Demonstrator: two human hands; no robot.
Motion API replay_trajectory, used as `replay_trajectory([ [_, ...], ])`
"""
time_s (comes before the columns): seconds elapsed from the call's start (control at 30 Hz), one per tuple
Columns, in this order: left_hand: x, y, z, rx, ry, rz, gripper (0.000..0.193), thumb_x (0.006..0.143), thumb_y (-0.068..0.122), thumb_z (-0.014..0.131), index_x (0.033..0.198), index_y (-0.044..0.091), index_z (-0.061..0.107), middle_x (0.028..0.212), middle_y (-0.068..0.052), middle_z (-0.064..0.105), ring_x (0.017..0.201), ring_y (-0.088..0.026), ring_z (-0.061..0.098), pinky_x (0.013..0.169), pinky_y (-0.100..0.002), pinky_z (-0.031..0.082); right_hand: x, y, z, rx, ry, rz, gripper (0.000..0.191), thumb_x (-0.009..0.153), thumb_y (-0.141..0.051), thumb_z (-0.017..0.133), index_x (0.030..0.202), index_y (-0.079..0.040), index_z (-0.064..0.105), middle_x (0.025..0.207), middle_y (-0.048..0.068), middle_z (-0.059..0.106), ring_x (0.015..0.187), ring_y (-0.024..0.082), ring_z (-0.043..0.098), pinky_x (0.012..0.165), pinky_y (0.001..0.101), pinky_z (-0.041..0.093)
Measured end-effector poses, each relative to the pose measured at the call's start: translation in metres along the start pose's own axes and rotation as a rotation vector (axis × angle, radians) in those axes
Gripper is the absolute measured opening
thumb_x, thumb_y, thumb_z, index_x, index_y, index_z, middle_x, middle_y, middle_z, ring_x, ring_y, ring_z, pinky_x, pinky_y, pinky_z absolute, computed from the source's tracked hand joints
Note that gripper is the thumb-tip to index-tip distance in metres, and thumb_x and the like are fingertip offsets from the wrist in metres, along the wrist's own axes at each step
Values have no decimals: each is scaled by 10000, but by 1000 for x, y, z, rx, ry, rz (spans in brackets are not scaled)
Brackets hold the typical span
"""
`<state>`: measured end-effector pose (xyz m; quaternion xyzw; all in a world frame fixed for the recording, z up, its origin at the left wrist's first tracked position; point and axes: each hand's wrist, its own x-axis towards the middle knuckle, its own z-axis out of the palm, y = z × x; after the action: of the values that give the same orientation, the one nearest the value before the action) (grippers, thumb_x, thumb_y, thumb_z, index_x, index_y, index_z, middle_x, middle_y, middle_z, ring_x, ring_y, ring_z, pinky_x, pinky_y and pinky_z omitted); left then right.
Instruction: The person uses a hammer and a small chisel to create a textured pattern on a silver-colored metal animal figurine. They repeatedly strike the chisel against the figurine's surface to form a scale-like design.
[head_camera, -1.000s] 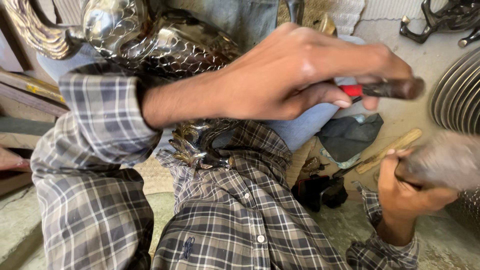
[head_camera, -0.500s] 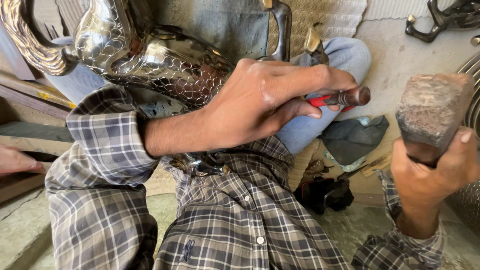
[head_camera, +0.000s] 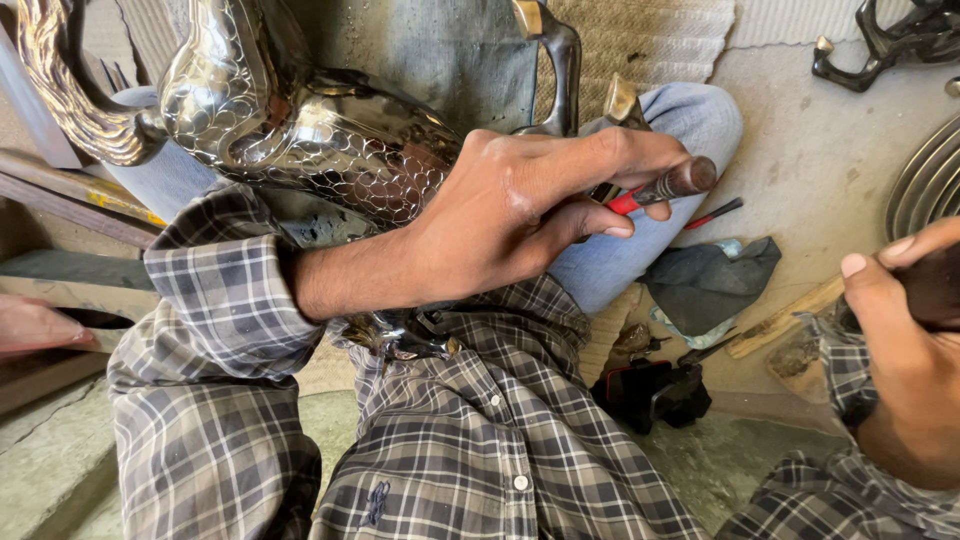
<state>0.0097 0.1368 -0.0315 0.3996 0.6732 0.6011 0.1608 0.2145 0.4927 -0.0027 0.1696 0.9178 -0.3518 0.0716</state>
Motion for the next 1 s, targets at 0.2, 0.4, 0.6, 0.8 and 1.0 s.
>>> replay_trajectory([
  [0.2,-4,-1,7,44,36,-19,409,1063,146,749,1418,130,545,1179,-24,757,1000,-165,791,812,-306,660,44,14,-9,-430,-233,-574,126,1074,44,632,1147,109,553,894,188,600,711,225,582,687,309,469],
  [0.4,-11,-3,7,21,88,36,366,1032,83,755,1333,75,546,1126,-94,728,978,-203,758,792,-339,642,67,49,-18,-402,-400,-369,271,1037,-11,655,1253,97,531,937,176,647,732,214,630,712,299,507],
  [0.6,-15,-6,10,-1,70,-78,327,1037,57,775,1279,17,558,1124,-117,714,910,-158,764,672,-265,642,69,46,-34,-381,-465,-300,424,999,-66,677,1359,84,510,980,163,693,752,203,678,737,288,545],
  [0.8,-9,-10,6,-258,168,46,293,1109,26,707,1338,38,525,1234,-99,695,1065,-152,786,744,-232,669,25,32,-13,-567,-468,294,546,959,-97,744,1415,106,522,958,175,745,689,237,744,694,315,579],
  [1.0,7,-9,-2,-74,-21,226,374,1038,40,765,1357,97,577,1276,-68,712,1135,-182,755,834,-293,661,-34,-35,22,653,-73,-57,621,823,32,684,1380,24,409,1070,93,624,847,180,729,742,300,627],
])
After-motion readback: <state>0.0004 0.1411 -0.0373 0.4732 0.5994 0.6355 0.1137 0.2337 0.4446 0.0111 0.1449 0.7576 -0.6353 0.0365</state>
